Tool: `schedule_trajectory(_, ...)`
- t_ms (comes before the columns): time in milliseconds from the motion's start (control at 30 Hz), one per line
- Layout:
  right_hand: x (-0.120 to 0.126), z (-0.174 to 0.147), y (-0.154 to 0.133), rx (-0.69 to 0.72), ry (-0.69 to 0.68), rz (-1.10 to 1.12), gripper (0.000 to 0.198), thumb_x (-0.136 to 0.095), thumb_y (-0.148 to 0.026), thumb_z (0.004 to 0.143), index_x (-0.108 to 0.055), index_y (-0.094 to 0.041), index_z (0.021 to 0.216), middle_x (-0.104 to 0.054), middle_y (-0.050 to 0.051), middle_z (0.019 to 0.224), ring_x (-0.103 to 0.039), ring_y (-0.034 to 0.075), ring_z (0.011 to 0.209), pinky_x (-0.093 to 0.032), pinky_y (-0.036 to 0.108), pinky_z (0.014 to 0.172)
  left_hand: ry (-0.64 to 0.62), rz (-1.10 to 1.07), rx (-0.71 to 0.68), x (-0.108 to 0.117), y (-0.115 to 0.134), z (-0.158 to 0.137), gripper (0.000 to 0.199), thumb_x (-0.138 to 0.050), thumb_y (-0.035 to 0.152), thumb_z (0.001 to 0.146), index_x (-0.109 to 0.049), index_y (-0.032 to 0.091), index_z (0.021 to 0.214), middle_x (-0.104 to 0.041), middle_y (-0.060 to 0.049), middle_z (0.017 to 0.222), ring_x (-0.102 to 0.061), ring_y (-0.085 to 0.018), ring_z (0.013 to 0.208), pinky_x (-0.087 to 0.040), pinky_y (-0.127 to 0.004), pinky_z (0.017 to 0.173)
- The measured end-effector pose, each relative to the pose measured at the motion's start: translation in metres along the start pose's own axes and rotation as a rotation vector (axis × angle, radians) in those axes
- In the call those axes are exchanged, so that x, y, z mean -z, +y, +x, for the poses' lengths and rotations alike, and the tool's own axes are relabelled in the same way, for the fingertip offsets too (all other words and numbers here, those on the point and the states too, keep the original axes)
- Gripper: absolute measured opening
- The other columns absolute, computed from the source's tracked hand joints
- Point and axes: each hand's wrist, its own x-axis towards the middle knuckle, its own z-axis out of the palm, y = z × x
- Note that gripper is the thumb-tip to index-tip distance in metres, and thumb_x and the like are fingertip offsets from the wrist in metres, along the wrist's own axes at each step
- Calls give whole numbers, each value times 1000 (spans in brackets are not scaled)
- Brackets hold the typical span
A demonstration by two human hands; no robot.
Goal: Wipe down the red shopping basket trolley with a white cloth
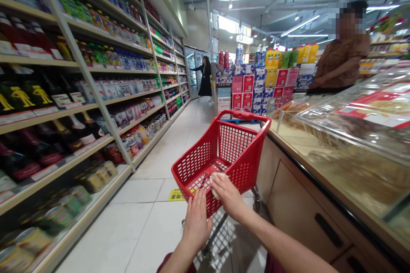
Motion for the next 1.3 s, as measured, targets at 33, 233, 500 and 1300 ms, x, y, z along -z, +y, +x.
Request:
schedule_trajectory(33, 1, 0, 0, 7, 5, -1, 40, -40, -8, 80, -52, -18, 117, -53, 9, 121, -40, 20, 118, -37, 42, 96, -4, -4, -29, 2, 0, 0, 70, -42, 15, 61, -28, 5, 128, -32, -14, 136, -24, -23, 128, -25, -44, 103)
schedule_trajectory(233, 6, -2, 13, -154, 70, -77, 40, -37, -6, 81, -52, -15, 116, -53, 12, 119, -44, 23, 115, -39, 47, 93, -91, 46, 100, 18, -7, 5, 70, -39, 15, 60, -29, 6, 129, -28, -13, 138, -19, -22, 129, -22, -45, 104)
schedule_trajectory(500, 10, -11, 1, -102, 46, -45, 37, -38, -9, 83, -53, -19, 116, -55, 9, 118, -45, 22, 115, -39, 44, 94, -116, 65, -13, 11, -1, 1, 74, -41, 16, 58, -26, 8, 130, -20, -10, 141, -12, -21, 130, -19, -43, 105)
schedule_trajectory(1300, 36, -82, -3, -320, 99, -60, 50, -35, -1, 74, -51, -18, 118, -52, 10, 121, -44, 21, 116, -41, 43, 93, -215, -18, -79, 14, 15, 24, 69, -40, 22, 65, -25, 11, 132, -23, -8, 141, -13, -21, 131, -10, -45, 107)
